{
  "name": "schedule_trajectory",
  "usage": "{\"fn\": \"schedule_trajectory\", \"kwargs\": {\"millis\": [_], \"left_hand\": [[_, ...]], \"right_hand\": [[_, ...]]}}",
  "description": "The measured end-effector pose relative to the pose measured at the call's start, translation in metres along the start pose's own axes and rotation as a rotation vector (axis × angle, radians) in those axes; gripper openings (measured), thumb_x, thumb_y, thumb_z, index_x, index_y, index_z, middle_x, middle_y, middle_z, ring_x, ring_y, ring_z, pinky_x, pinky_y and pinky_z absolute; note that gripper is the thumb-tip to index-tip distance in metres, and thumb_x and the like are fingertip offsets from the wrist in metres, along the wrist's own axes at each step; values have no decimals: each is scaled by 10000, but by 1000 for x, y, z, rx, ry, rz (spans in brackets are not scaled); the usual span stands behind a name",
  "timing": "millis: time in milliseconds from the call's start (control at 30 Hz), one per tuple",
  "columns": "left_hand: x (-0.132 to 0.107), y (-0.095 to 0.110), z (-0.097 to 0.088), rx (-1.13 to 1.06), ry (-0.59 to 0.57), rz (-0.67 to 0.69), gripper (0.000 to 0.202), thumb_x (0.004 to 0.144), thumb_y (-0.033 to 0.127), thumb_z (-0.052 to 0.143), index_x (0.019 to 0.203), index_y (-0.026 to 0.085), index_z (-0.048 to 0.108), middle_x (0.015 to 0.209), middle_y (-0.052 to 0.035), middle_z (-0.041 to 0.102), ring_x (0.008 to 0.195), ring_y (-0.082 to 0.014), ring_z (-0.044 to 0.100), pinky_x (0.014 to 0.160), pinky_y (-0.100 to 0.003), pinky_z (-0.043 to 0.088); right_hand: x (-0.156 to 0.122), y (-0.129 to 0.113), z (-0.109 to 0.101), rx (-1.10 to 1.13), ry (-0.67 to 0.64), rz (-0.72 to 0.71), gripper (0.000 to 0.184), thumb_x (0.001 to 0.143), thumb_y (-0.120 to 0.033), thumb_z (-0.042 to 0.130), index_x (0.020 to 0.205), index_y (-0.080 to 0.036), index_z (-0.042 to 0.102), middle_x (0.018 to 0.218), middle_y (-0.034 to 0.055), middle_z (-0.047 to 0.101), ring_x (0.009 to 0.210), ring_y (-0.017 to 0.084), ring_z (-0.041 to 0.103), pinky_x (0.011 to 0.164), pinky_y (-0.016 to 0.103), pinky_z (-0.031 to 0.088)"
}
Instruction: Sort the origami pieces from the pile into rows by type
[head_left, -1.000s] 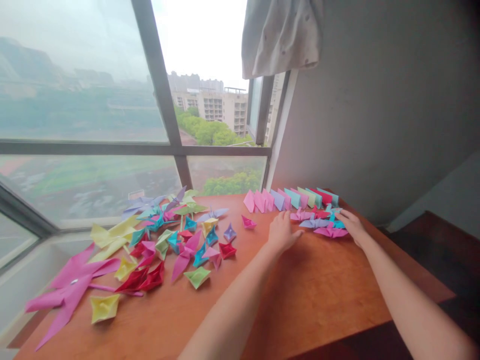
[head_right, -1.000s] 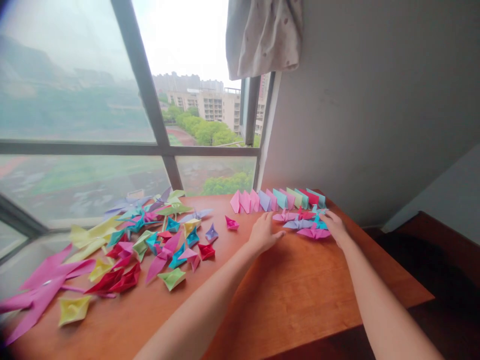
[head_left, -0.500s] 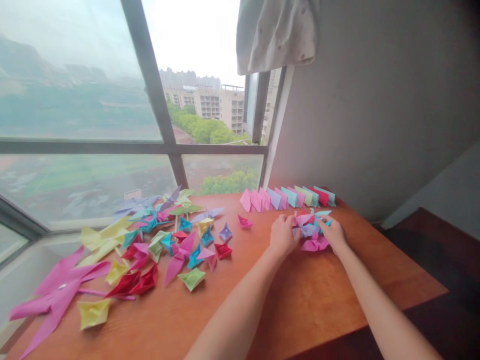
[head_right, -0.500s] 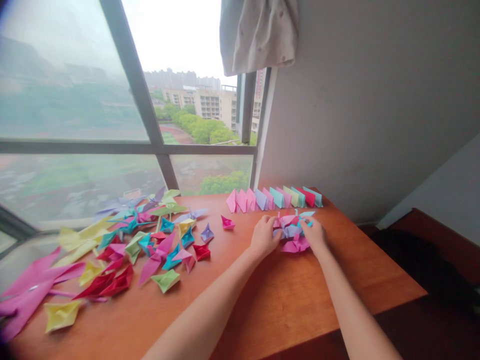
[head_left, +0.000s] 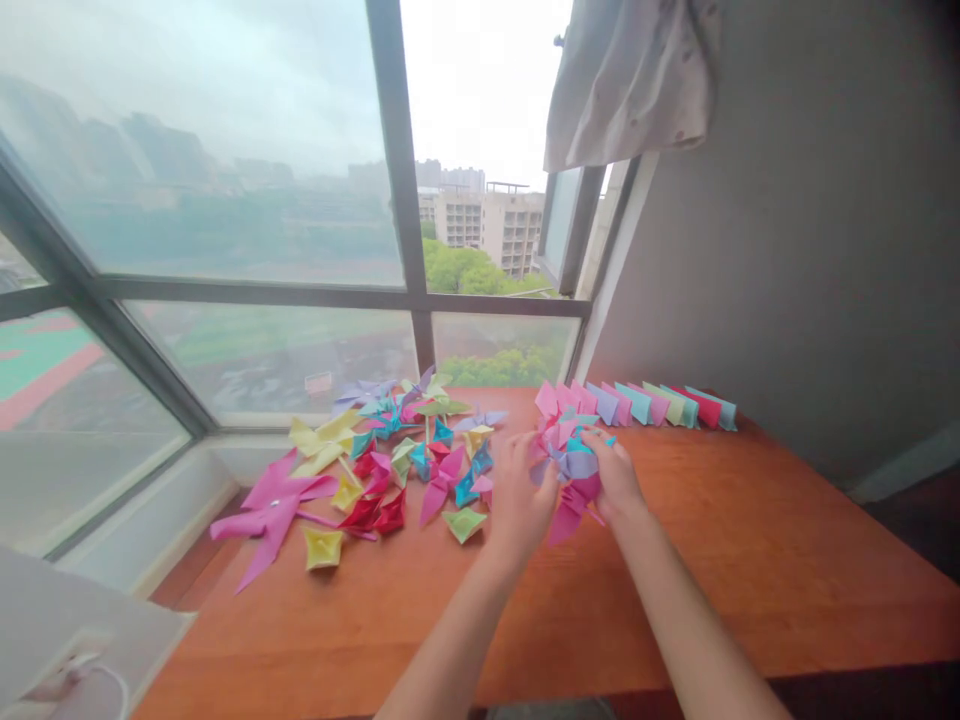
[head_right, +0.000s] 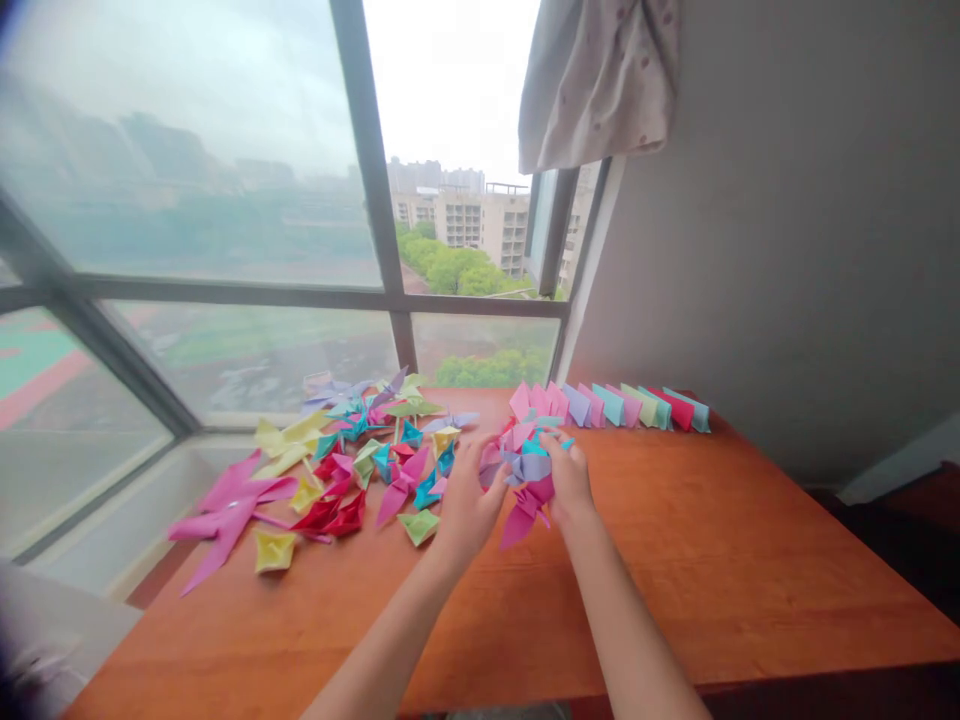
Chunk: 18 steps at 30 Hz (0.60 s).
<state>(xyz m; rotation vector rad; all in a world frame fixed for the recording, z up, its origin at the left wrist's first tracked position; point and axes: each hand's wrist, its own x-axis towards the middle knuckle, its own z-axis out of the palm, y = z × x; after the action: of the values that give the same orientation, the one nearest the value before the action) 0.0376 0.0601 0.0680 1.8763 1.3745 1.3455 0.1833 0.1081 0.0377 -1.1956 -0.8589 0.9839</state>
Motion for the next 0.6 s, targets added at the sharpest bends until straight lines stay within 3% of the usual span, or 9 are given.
{"fn": "schedule_trajectory", "kwargs": {"millis": [200,300,367,433,600], "left_hand": [[7,-36,-117,204,264,-22,319,864,245,548,1175,180,583,1217,-104,620,1175,-269,558,976,-420,462],[2,-60,-160,361,295,-128,285,878,301,519,1108,173,629,1126,-100,679,1079,-275,611,950,-432,468],[-7,-72,-178,392,288,-145,249,864,312,527,1014,165,661,1053,-104,700,1031,-292,627,930,-449,470],[-17,-80,-187,401,271,-144,227,861,318,522,943,170,673,1022,-101,705,1015,-297,629,927,-452,467],[-32,-87,-186,496,252,-55,237,889,334,501,981,188,663,1078,-94,689,1058,-282,616,956,-426,455]], "right_hand": [[-7,-18,133,-99,-272,-73,404,819,-456,510,1080,-180,648,920,34,725,827,187,680,733,290,549],[-2,-15,165,-222,-348,-119,359,791,-410,576,1047,-181,681,1033,54,722,952,198,664,832,299,522],[4,-11,165,-319,-365,-146,319,755,-370,635,1009,-187,698,1072,67,716,1000,216,654,884,324,502],[10,-6,150,-405,-370,-167,290,747,-355,657,984,-197,707,1065,68,721,999,222,659,905,342,494],[26,-1,83,-555,-303,-200,312,782,-348,604,1035,-190,695,1091,75,716,1001,209,669,913,339,499]]}}
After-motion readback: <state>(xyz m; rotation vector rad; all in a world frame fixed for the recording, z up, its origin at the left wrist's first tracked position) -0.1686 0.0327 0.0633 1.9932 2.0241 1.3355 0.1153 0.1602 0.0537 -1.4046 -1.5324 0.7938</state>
